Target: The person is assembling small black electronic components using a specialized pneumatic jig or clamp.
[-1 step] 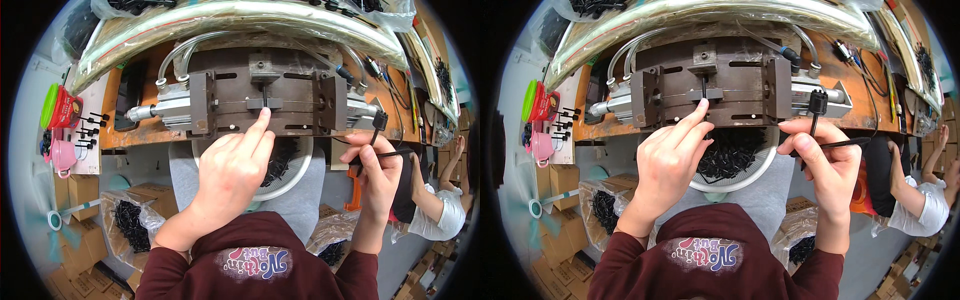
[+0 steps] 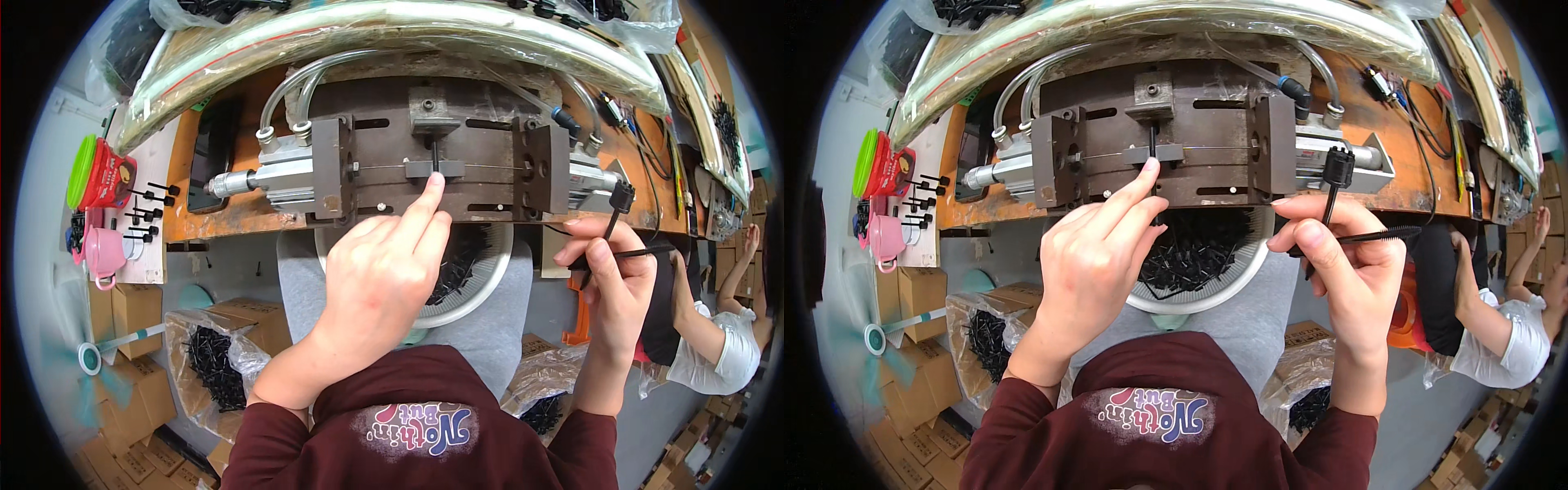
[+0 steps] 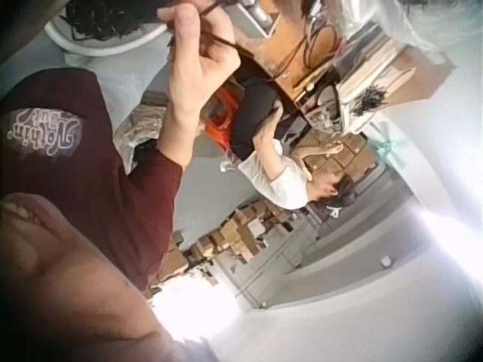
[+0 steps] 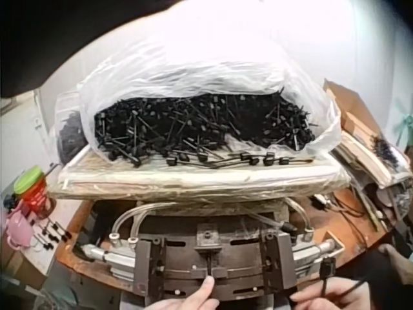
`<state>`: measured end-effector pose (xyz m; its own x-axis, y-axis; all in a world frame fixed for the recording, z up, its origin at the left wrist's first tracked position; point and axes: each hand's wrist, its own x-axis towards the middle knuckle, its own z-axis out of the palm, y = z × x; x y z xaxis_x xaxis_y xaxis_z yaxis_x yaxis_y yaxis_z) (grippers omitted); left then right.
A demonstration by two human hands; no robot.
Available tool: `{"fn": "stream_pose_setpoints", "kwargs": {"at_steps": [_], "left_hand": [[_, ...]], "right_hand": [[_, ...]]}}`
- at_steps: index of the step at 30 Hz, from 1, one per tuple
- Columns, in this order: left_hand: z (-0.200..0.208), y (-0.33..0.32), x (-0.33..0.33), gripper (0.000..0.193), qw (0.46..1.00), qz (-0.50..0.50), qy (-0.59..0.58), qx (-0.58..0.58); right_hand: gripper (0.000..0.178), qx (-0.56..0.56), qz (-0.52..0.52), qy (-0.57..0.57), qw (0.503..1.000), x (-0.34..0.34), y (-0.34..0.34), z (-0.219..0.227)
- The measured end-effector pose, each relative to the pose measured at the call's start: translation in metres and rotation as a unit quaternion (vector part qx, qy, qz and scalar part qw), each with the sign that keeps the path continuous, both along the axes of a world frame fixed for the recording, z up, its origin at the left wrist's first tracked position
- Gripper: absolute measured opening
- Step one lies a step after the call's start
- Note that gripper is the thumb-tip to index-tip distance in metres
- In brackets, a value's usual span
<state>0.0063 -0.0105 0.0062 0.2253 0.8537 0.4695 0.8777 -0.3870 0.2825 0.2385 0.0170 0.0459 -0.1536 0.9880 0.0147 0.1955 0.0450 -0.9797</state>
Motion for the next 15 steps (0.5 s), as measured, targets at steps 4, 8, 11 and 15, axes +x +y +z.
{"fn": "stream_pose_setpoints", "kwargs": {"at_steps": [4,8,11,15], "left_hand": [[0.003,0.011,-0.004,0.026,1.000,-0.004,0.015,-0.009],[0.003,0.012,-0.002,0.024,1.000,0.010,0.001,-0.003],[0.006,0.012,-0.001,0.026,0.999,0.002,-0.015,-0.030],[0.018,0.000,0.001,0.041,0.952,-0.066,-0.264,-0.138]], "right_hand": [[0.024,-0.001,0.025,0.049,0.998,-0.003,-0.002,0.002],[0.025,0.144,0.044,-0.008,0.989,-0.010,-0.002,0.000],[0.034,0.445,0.049,-0.224,0.865,-0.013,0.005,-0.014],[0.035,0.575,0.059,-0.338,0.743,-0.021,0.009,-0.024]]}}
